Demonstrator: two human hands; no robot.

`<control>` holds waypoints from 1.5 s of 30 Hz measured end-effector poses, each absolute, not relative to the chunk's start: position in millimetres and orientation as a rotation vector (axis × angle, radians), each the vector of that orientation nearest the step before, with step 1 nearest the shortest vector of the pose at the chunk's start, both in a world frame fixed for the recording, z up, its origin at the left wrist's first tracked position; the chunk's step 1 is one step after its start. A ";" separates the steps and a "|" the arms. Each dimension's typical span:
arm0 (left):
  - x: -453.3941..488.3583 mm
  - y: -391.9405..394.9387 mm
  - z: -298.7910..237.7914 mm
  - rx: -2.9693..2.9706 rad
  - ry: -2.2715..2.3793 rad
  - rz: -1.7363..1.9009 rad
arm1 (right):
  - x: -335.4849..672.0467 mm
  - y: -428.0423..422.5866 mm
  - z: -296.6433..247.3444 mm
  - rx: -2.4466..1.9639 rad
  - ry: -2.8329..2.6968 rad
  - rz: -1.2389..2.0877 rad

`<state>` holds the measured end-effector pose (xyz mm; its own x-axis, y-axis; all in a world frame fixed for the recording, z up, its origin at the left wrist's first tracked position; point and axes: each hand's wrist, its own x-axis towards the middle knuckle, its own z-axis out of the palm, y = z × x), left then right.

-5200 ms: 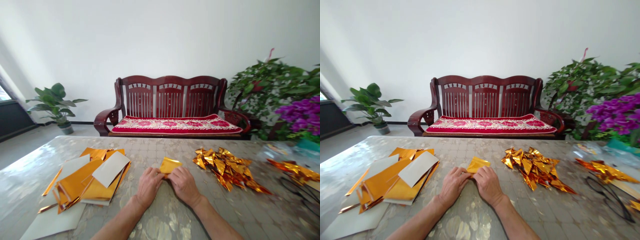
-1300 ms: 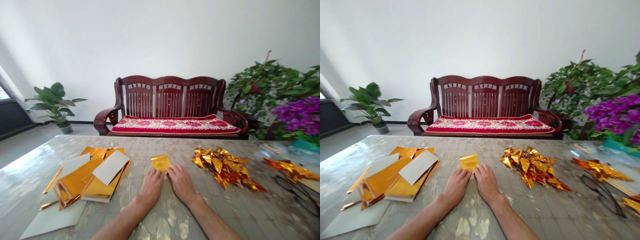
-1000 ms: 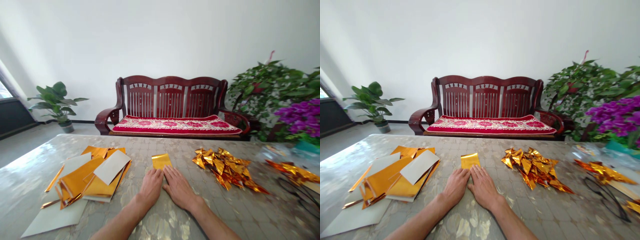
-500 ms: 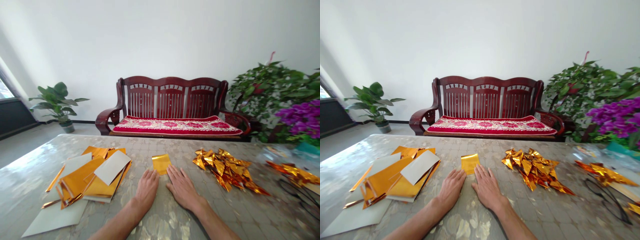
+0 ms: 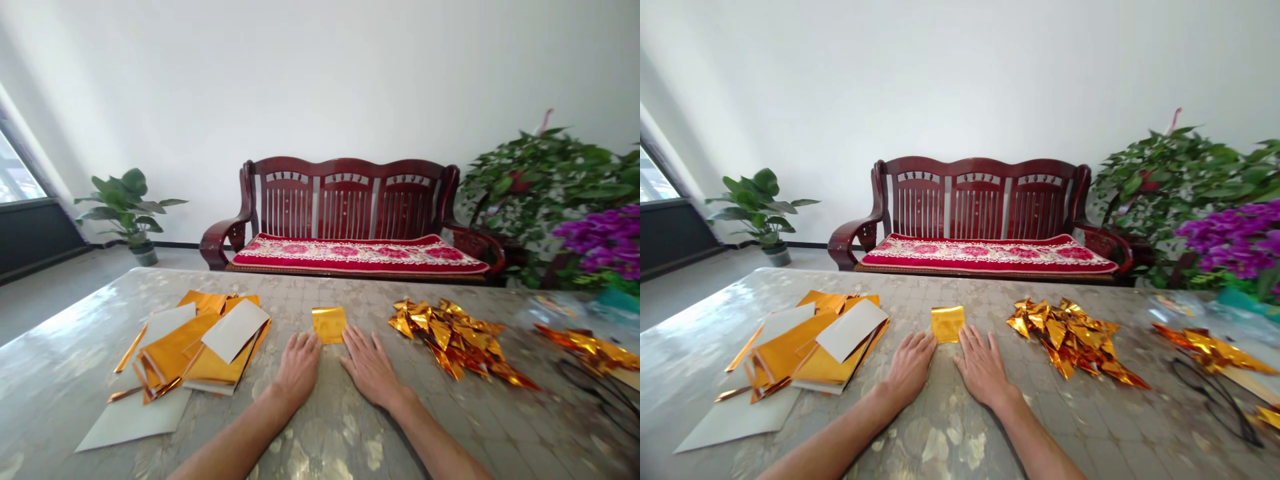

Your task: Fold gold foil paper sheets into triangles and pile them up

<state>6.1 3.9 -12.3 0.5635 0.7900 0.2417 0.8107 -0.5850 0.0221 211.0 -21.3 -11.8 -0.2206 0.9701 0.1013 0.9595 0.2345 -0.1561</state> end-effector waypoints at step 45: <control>18.9 -65.6 -8.0 -2.983 -1.355 -0.478 | 175.0 -41.1 -5.8 -1.745 -1.754 0.221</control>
